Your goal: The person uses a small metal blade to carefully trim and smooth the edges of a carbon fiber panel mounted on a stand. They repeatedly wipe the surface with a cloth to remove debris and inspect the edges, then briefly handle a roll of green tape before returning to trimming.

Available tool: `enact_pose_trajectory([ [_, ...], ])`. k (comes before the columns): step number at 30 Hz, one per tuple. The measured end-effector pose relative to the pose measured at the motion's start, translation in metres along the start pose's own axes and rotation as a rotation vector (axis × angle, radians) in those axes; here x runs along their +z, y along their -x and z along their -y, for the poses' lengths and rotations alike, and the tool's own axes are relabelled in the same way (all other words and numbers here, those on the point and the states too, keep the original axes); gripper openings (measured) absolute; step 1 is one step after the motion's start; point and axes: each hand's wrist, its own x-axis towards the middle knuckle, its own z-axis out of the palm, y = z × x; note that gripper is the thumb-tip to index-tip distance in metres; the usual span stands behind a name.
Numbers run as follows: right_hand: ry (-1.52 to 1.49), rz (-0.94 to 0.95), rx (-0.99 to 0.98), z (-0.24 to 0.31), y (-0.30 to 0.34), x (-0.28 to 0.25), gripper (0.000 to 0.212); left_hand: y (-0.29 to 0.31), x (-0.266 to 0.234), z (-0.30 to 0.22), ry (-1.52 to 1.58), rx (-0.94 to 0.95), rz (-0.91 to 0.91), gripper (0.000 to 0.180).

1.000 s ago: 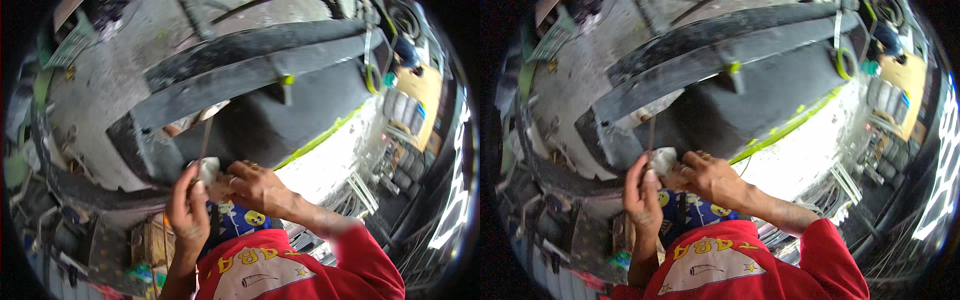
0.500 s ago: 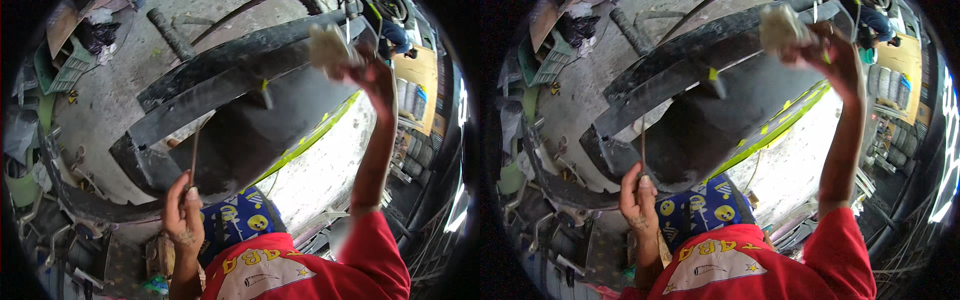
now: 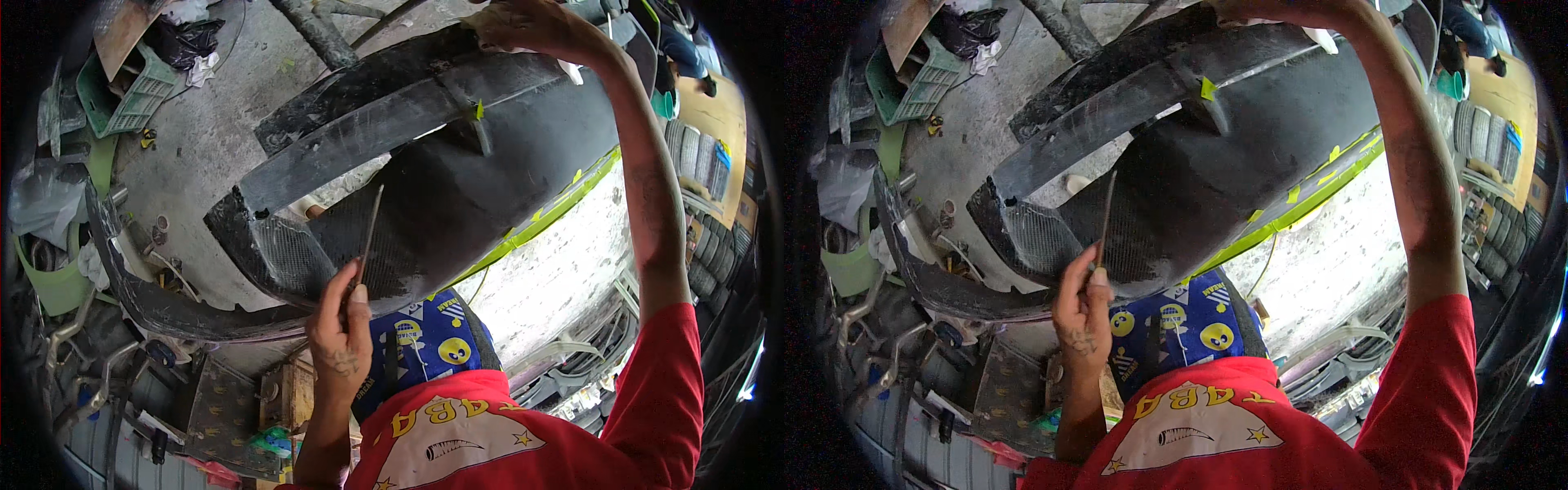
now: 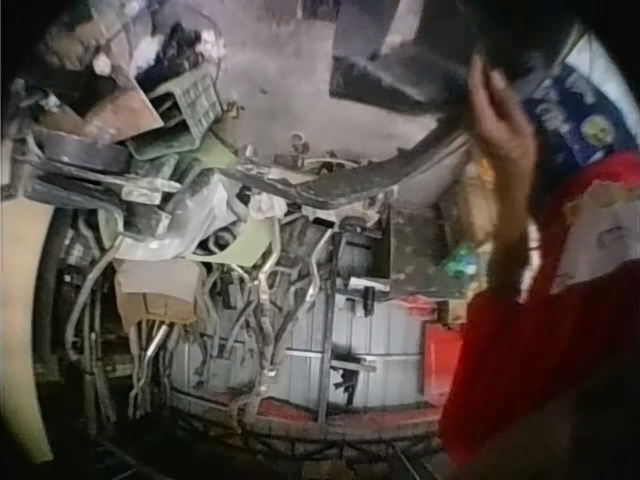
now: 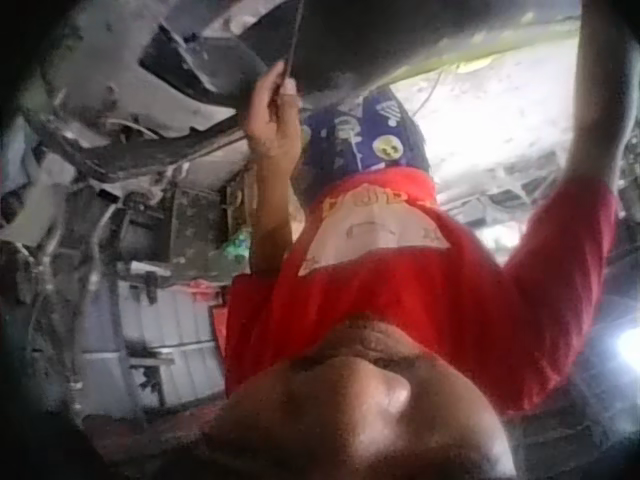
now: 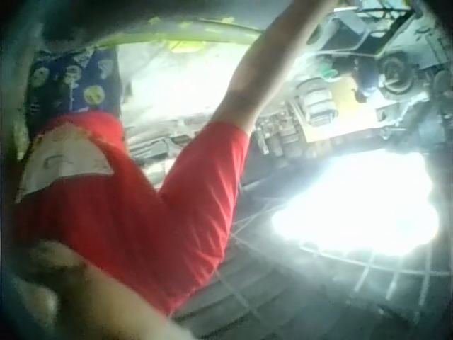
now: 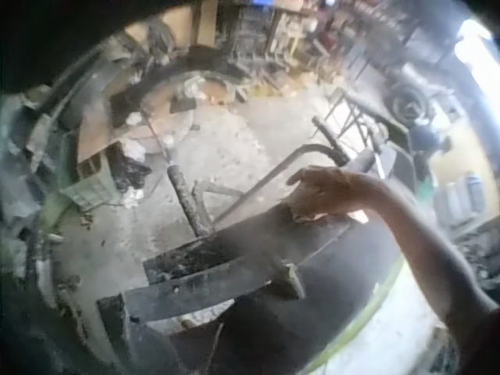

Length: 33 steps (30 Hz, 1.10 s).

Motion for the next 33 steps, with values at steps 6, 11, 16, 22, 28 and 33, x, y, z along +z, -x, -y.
enact_pose_trajectory([
  [6,-0.118,-0.133,-0.003,0.003,0.004,0.003,0.055,-0.008,0.025,0.008,-0.018,0.042,-0.007,0.038],
  [11,0.066,-0.424,-0.038,0.019,0.023,-0.004,0.048,-0.013,0.028,0.013,0.027,0.056,0.038,0.038],
  [16,-0.132,-0.792,0.213,0.039,0.07,0.0,0.033,-0.016,0.028,0.011,-0.009,0.101,0.034,0.038],
  [22,-0.169,-0.351,-0.106,0.149,0.112,0.054,0.027,-0.016,0.035,0.017,0.056,0.094,0.029,0.037],
  [28,-0.017,-0.164,-0.105,0.186,0.089,0.101,0.043,-0.017,0.036,0.011,0.078,0.109,0.02,0.037],
  [33,0.037,-0.154,-0.119,0.184,0.085,0.108,0.046,-0.016,0.042,0.012,0.061,0.122,-0.03,0.037],
])
